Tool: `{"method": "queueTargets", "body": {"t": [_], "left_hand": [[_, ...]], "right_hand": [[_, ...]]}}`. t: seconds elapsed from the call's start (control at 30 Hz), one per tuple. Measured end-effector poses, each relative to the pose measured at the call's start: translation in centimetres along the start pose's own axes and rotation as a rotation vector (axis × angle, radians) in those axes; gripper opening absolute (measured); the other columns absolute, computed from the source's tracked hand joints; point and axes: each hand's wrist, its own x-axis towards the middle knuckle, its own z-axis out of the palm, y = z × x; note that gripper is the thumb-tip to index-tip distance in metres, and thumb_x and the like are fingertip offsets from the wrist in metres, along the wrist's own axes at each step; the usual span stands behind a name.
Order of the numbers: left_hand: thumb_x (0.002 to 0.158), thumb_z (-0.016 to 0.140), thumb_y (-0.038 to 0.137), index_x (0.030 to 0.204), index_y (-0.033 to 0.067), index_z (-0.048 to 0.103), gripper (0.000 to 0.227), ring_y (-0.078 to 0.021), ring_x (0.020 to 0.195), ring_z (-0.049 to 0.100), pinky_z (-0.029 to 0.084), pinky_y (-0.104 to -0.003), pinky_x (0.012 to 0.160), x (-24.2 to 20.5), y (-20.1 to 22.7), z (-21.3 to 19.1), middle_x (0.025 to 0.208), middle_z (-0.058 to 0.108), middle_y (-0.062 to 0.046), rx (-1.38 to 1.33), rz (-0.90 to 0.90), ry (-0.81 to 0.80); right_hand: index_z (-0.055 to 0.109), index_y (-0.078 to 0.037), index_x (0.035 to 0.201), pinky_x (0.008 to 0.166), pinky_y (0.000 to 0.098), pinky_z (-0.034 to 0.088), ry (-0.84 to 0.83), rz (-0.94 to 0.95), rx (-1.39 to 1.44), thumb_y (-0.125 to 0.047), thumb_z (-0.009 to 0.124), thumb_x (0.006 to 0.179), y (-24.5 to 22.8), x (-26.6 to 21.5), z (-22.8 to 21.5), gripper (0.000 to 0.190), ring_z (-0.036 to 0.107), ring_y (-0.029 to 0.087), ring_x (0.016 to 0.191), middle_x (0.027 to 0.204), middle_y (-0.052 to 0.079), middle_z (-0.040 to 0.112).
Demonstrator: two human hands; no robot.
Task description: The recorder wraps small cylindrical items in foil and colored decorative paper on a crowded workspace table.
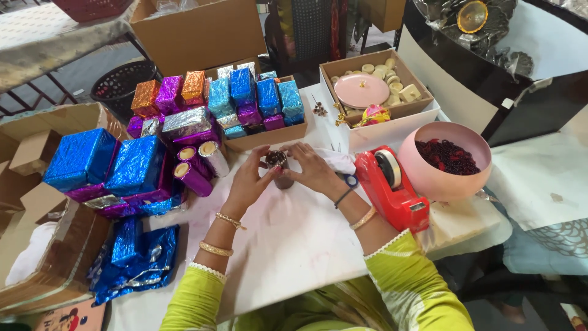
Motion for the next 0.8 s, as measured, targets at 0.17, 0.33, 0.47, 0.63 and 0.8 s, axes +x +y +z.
{"method": "queueTargets", "body": {"t": [0.17, 0.33, 0.47, 0.63, 0.8], "left_hand": [[0.093, 0.072, 0.03, 0.128, 0.0063, 0.057, 0.046, -0.0238, 0.102, 0.072, 0.059, -0.034, 0.068, 1.0, 0.1, -1.0, 0.127, 0.066, -0.01, -0.028, -0.057, -0.065], [0.094, 0.071, 0.028, 0.111, 0.0078, 0.069, 0.027, -0.0235, 0.088, 0.073, 0.06, -0.032, 0.063, 2.9, 1.6, -3.7, 0.115, 0.067, -0.008, -0.077, -0.053, -0.139], [0.095, 0.071, 0.028, 0.106, 0.0076, 0.07, 0.023, -0.024, 0.077, 0.074, 0.059, -0.032, 0.063, 4.2, 1.1, -5.0, 0.111, 0.068, -0.007, -0.094, -0.049, -0.147], [0.095, 0.071, 0.028, 0.103, 0.0093, 0.07, 0.021, -0.0297, 0.088, 0.071, 0.059, -0.038, 0.072, 5.4, -1.2, -4.5, 0.104, 0.067, -0.008, -0.088, 0.104, -0.224], [0.093, 0.071, 0.029, 0.101, 0.0109, 0.069, 0.02, -0.0341, 0.093, 0.068, 0.054, -0.045, 0.075, 6.6, -1.1, -4.8, 0.101, 0.066, -0.009, -0.022, 0.206, -0.339]], "right_hand": [[0.054, -0.011, 0.14, 0.093, 0.0382, 0.053, -0.044, 0.079, 0.012, -0.031, 0.078, 0.086, 0.1, 0.0, 0.0, 0.062, 0.06, 0.026, 0.108, 0.117, 0.01, 0.061], [0.053, -0.009, 0.136, 0.09, 0.0383, 0.053, -0.078, 0.143, -0.047, -0.034, 0.081, 0.084, 1.2, -0.3, 0.8, 0.064, 0.061, 0.025, 0.102, 0.115, 0.01, 0.06], [0.053, -0.007, 0.132, 0.086, 0.0375, 0.054, -0.105, 0.173, -0.08, -0.039, 0.083, 0.083, 1.8, -0.6, 1.2, 0.066, 0.061, 0.023, 0.098, 0.113, 0.01, 0.059], [0.053, -0.007, 0.137, 0.085, 0.0345, 0.054, -0.145, 0.191, 0.028, -0.033, 0.08, 0.086, 0.5, -0.1, 0.5, 0.064, 0.059, 0.022, 0.098, 0.121, 0.009, 0.058], [0.05, -0.006, 0.14, 0.089, 0.0326, 0.053, -0.187, 0.255, 0.06, -0.026, 0.082, 0.086, 3.3, -1.7, 1.5, 0.067, 0.058, 0.021, 0.099, 0.12, 0.009, 0.057]]}}
